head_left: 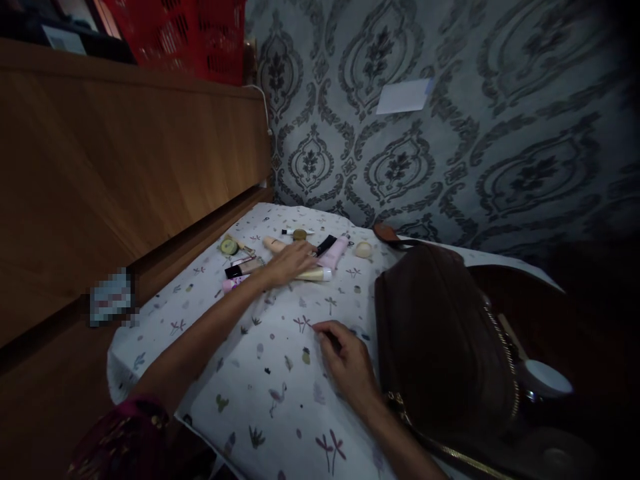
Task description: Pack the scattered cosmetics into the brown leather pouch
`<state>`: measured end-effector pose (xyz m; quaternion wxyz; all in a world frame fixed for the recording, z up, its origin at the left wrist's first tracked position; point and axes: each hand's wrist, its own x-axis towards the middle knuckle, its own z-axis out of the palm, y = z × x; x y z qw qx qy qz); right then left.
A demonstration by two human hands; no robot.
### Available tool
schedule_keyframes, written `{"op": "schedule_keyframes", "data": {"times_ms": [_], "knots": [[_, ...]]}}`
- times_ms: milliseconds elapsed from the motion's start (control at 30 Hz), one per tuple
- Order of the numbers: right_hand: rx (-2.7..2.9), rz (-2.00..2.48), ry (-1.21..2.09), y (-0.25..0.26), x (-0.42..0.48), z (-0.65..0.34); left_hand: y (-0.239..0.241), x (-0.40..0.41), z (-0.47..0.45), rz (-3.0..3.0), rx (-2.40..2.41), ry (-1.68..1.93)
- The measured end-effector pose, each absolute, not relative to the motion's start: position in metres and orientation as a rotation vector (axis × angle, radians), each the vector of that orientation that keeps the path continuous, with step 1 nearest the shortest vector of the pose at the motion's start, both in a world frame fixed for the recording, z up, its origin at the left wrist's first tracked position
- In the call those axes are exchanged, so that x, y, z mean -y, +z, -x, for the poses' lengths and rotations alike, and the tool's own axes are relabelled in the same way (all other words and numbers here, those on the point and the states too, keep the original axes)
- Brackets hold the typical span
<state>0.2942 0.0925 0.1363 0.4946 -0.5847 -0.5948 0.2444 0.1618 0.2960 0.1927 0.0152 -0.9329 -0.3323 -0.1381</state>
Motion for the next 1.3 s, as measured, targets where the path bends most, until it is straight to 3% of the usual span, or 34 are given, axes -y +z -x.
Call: {"op": "schedule_keyframes", "data": {"times_ms": [200, 333, 533, 767, 1000, 1133, 1300], "knots": [[1.448, 1.413, 0.583, 0.134, -0.093, -0.295, 0.203, -0.345, -0.083, 2.56, 1.649, -0.211], [1.472, 1.402, 0.568, 0.135, -0.093, -0.295, 0.199, -0.364, -0.045, 2.528, 1.724, 0.03], [1.489, 1.399, 0.559, 0.137, -0.092, -0.295, 0.19, -0.365, -0.043, 2.541, 1.606, 0.041], [1.48, 1.376, 0.564, 0.14, -0.09, -0.294, 0.201, -0.349, -0.062, 2.63, 1.471, -0.199], [1.233, 1.41, 0.661, 0.136, -0.092, -0.294, 0.199, -0.257, -0.124, 2.999, 0.985, -0.668], [1.075, 1.401, 0.755, 0.134, -0.096, -0.297, 0.168, -0.196, -0.145, 3.141, 0.607, -0.549], [1.078, 1.37, 0.81, 0.142, -0.094, -0.299, 0.154, -0.186, -0.143, 3.264, 0.624, -0.617]]}}
